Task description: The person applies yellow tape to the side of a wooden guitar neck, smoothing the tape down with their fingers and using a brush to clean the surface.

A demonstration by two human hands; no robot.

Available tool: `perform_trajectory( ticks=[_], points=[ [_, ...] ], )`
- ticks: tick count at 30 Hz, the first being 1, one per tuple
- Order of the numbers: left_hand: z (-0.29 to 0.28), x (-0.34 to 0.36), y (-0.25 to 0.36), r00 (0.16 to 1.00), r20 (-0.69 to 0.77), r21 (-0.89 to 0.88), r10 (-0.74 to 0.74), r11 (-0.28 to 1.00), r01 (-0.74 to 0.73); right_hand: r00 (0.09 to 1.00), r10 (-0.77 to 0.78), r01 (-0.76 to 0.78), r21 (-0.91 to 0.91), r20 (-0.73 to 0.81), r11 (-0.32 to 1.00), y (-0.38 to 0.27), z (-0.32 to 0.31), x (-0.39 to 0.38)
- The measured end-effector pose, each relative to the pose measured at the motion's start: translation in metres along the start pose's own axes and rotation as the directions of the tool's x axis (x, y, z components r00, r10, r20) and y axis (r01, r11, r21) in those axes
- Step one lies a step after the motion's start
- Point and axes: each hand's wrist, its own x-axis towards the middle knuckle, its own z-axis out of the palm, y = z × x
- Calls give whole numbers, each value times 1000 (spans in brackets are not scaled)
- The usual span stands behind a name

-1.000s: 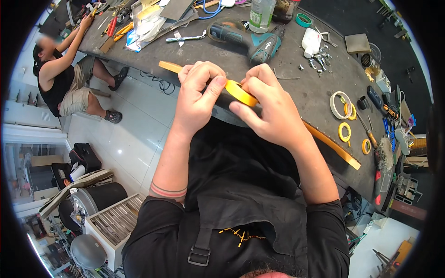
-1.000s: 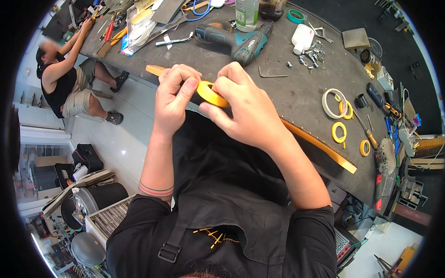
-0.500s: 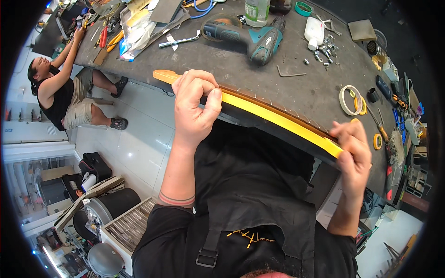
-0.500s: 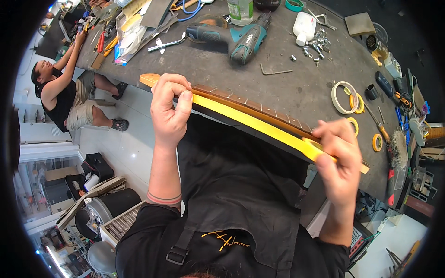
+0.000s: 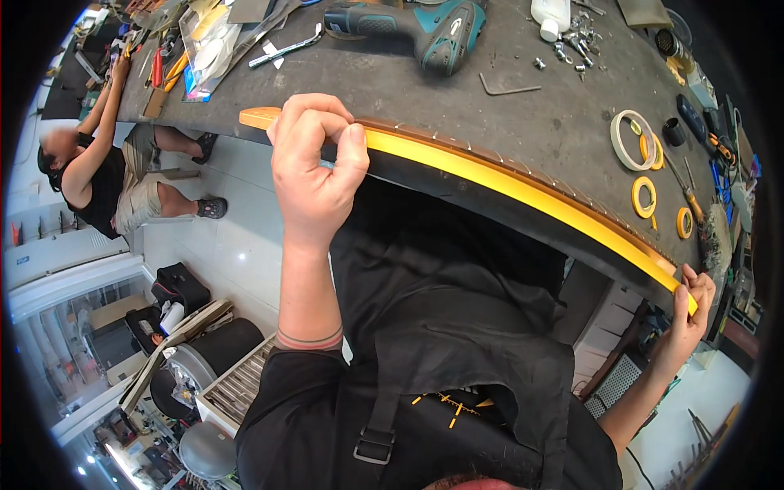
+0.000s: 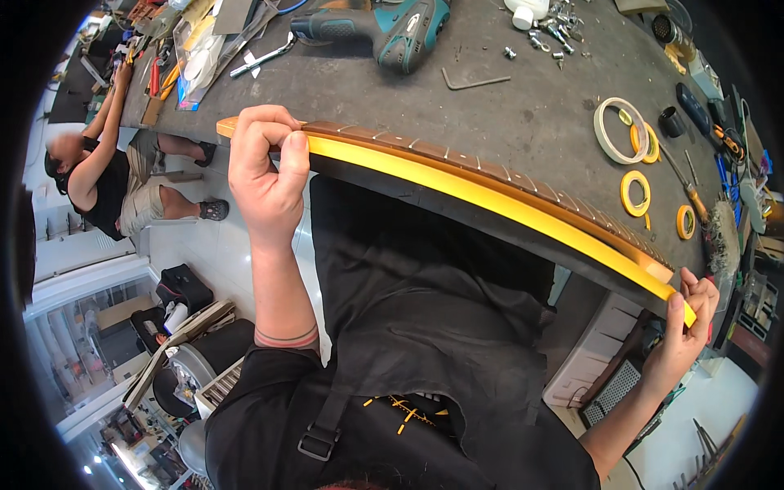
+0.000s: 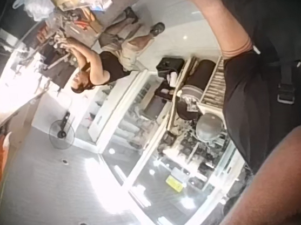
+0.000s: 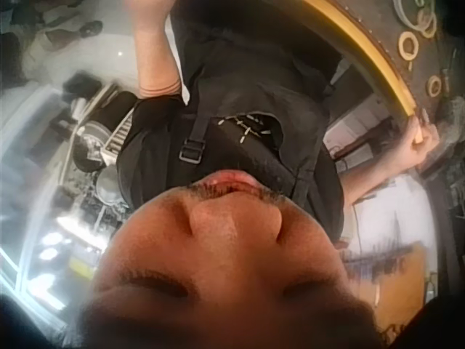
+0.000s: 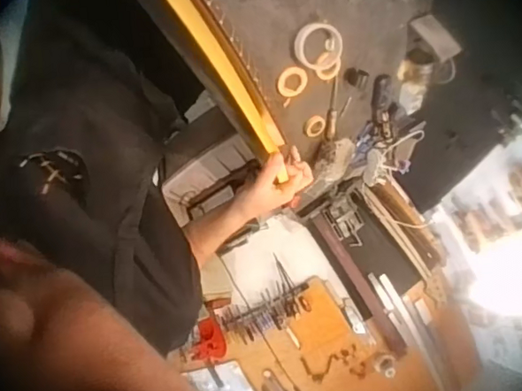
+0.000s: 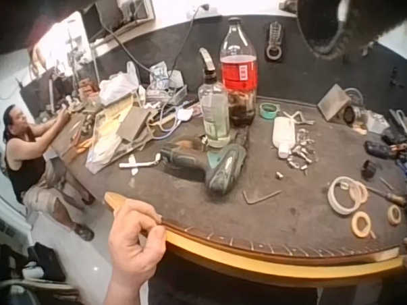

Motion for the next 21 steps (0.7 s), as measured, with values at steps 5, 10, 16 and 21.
perform_trajectory(
  ticks=[5,10,16,21],
  points=[
    [0,1,1,1000,8,21,11,1000,-11,979,150,-127,163,-138,978,33,0,0],
    [1,0,5,1000,-14,32,-25,999,25,955,227,-169,277,-190,946,32,15,-2],
    [2,-2,8,997,-52,50,-63,997,66,954,227,-185,212,-195,960,22,14,-5],
    [2,-3,7,996,-56,48,-63,997,66,948,244,-210,178,-203,961,29,10,-7]
  ],
)
